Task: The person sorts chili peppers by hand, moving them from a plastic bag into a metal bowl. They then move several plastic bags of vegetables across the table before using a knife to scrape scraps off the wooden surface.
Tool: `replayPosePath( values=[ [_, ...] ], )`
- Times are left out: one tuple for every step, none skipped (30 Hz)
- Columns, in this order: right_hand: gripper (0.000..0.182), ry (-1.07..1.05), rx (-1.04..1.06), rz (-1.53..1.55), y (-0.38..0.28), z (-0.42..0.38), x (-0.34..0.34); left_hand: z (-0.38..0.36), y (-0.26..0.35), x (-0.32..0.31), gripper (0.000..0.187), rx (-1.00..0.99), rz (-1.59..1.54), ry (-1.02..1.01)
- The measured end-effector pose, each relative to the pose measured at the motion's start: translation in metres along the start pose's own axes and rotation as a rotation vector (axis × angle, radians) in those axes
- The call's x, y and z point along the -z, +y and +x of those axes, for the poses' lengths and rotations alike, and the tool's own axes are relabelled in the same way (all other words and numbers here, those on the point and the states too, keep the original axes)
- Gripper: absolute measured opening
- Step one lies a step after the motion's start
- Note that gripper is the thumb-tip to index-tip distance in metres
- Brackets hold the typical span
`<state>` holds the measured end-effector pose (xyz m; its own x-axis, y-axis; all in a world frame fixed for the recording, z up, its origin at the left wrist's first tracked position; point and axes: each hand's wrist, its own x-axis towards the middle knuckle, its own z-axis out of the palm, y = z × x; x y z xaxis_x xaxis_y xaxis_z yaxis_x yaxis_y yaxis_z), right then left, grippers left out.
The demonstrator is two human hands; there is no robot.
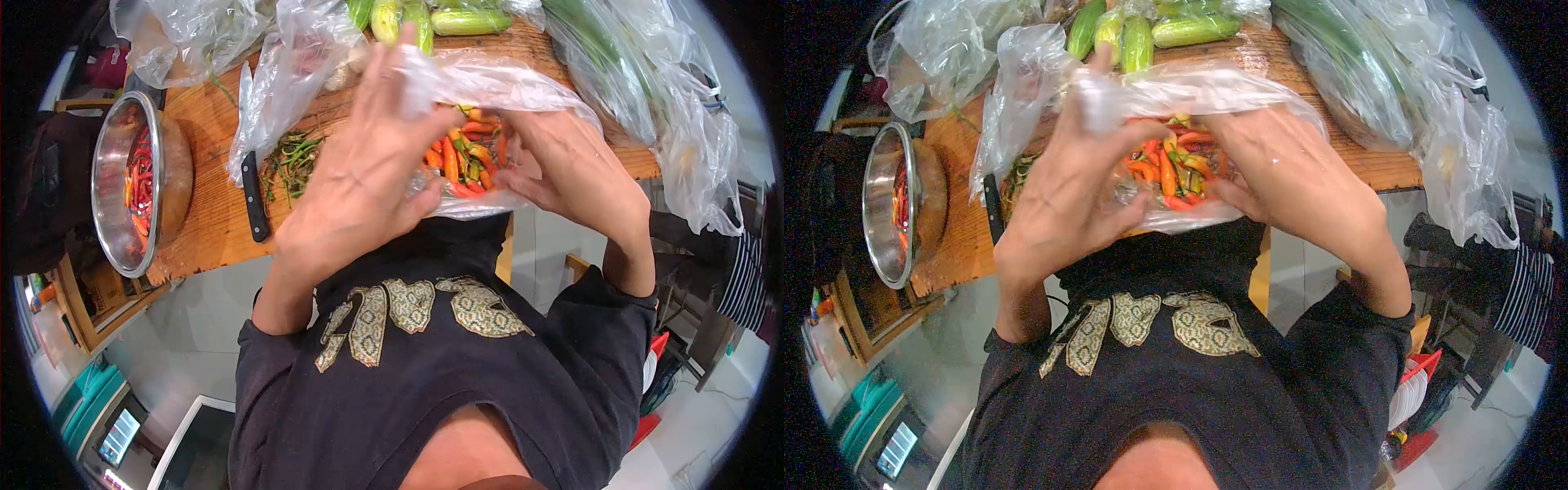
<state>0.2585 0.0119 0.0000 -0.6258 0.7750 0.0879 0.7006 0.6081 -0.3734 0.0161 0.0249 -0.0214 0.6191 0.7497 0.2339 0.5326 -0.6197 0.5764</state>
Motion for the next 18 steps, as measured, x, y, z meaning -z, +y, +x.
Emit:
replayPosePath(
  values=[
    [0.048,-0.044,-0.020,0.021,-0.001,-0.001,0.002,0.001,-0.002,-0.005,0.058,-0.044,0.011,-0.009],
    [0.048,-0.162,-0.039,0.023,-0.001,0.000,0.004,0.003,-0.003,-0.012,0.053,-0.089,0.022,-0.018],
    [0.048,-0.282,-0.060,0.024,-0.001,0.002,0.005,0.003,-0.003,-0.015,0.049,-0.136,0.030,-0.026],
    [0.048,-0.399,-0.082,0.024,0.000,0.002,0.006,0.004,-0.003,-0.014,0.048,-0.119,0.044,-0.035],
    [0.051,-0.384,-0.092,0.039,0.002,0.001,0.004,0.005,-0.001,-0.012,0.047,-0.103,0.057,-0.045],
    [0.052,-0.317,-0.119,0.025,0.000,0.000,0.004,0.006,0.000,-0.010,0.046,-0.087,0.071,-0.056],
    [0.053,-0.249,-0.145,0.013,-0.003,-0.001,0.005,0.006,-0.002,-0.008,0.046,-0.076,0.082,-0.037],
    [0.053,-0.181,-0.171,0.003,-0.006,-0.002,0.005,0.004,-0.003,-0.005,0.046,-0.062,0.094,-0.018],
    [0.054,-0.130,-0.154,-0.014,-0.006,-0.004,0.004,0.004,-0.004,-0.004,0.045,-0.048,0.108,0.003],
    [0.055,-0.076,-0.134,-0.034,-0.006,-0.006,0.002,0.004,-0.002,-0.001,0.046,-0.035,0.139,-0.013],
    [0.056,-0.023,-0.112,-0.053,-0.006,-0.006,0.000,0.005,0.001,0.001,0.047,-0.020,0.172,-0.029],
    [0.056,-0.044,-0.097,-0.040,-0.005,-0.006,-0.001,0.004,0.003,0.002,0.048,-0.004,0.204,-0.046],
    [0.057,-0.066,-0.083,-0.027,-0.005,-0.006,-0.003,0.005,0.004,0.001,0.047,-0.002,0.177,-0.041],
    [0.057,-0.089,-0.071,-0.015,-0.005,-0.007,-0.004,0.005,0.004,-0.003,0.047,-0.003,0.148,-0.038],
    [0.059,-0.147,-0.072,-0.018,-0.003,-0.006,-0.006,0.005,0.003,-0.006,0.046,-0.005,0.117,-0.033],
    [0.060,-0.206,-0.075,-0.023,0.001,-0.004,-0.008,0.006,0.002,-0.009,0.045,-0.043,0.086,-0.037],
    [0.061,-0.265,-0.077,-0.027,0.003,-0.003,-0.008,0.007,-0.001,-0.013,0.045,-0.081,0.054,-0.040],
    [0.061,-0.226,-0.086,-0.033,0.002,-0.003,-0.007,0.007,-0.002,-0.015,0.044,-0.117,0.021,-0.044]
  ],
)
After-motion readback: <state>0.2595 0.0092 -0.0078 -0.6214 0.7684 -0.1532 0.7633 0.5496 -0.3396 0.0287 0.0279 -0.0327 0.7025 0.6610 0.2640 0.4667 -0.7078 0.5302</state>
